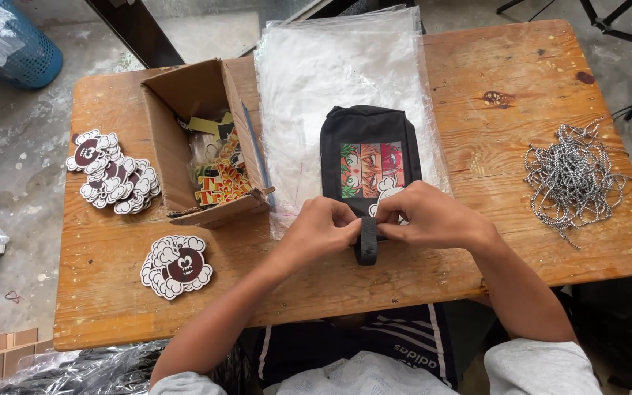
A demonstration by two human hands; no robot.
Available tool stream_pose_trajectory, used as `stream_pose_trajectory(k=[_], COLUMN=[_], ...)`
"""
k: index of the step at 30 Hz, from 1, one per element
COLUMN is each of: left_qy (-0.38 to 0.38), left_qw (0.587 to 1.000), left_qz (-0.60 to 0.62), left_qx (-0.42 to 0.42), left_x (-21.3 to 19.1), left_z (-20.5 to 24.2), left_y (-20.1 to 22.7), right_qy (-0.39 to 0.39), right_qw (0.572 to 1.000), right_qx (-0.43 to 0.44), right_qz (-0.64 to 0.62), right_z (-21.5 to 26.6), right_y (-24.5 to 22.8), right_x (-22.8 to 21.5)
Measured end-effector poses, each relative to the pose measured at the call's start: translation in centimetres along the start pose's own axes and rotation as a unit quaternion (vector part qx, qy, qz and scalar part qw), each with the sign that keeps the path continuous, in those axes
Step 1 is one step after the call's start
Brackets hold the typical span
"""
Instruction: The person sits on the floor and assembles small black pouches by attaching a metal chain and a sticker to each one. They then place the finished pouches into clear plastic bags and add a small paper insert from a cardboard box.
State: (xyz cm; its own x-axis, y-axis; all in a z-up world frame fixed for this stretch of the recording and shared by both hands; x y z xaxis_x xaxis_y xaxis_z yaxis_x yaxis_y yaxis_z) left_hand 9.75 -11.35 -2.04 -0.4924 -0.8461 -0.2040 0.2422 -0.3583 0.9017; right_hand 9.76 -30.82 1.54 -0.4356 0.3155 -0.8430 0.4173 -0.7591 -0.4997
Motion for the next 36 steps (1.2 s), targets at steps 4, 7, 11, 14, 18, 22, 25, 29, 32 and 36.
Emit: stream_pose_trajectory(k=[4, 7, 11, 14, 18, 22, 25, 29, 32, 36], left_qy=[-0.016, -0.019, -0.035, -0.069, -0.08, -0.06, -0.051, -0.051, -0.039, -0.048], left_qw=[0.999, 0.991, 0.978, 0.984, 0.996, 0.996, 0.998, 0.993, 0.979, 0.968], left_qz=[0.026, 0.125, 0.205, 0.165, -0.029, -0.057, -0.01, 0.019, -0.002, -0.007], left_qx=[-0.013, -0.049, -0.036, -0.021, 0.019, 0.035, 0.047, 0.103, 0.198, 0.247], left_x=[0.1, 0.3, 0.7, 0.4, -1.7, -2.2, -1.9, -1.5, -1.1, -0.6], left_z=[0.6, 0.9, 0.4, 0.5, 1.0, 1.1, 0.6, 0.2, 0.2, 0.4], left_y=[0.7, 0.7, -0.3, -0.3, 1.3, 1.7, 1.1, 0.5, 0.5, 0.2], right_qy=[0.001, 0.0, -0.005, -0.017, -0.027, -0.015, -0.02, -0.037, -0.047, -0.113], right_qw=[0.999, 0.998, 0.998, 0.998, 0.997, 0.991, 0.982, 0.976, 0.987, 0.993], right_qx=[0.03, 0.031, 0.033, 0.031, 0.028, 0.044, 0.06, 0.076, 0.083, 0.021], right_qz=[-0.031, -0.061, -0.059, -0.053, -0.074, -0.125, -0.177, -0.199, -0.13, -0.02], right_z=[-0.1, -0.2, -0.2, 0.0, 0.3, 0.1, 0.1, 0.3, 0.6, 1.7], right_y=[-0.4, -0.8, -0.7, -0.5, -0.1, 0.9, 1.3, 2.1, 1.5, 1.2], right_x=[0.0, -0.2, -0.1, -0.5, -1.2, -1.3, -1.6, -1.7, -2.1, -1.4])
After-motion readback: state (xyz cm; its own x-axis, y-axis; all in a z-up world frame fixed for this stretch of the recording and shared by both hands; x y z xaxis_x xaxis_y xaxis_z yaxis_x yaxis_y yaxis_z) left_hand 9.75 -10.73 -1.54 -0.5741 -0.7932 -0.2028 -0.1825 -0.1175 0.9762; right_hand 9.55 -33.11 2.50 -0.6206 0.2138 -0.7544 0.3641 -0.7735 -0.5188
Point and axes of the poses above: each hand's wrist, its own z-axis away from the middle knuckle, its own x-axis out of the palm, y = z × x, the point moved 2 cm from there along -z, towards the middle knuckle, and after that the axes turned 12 degrees about z, right-handed, at the moved point
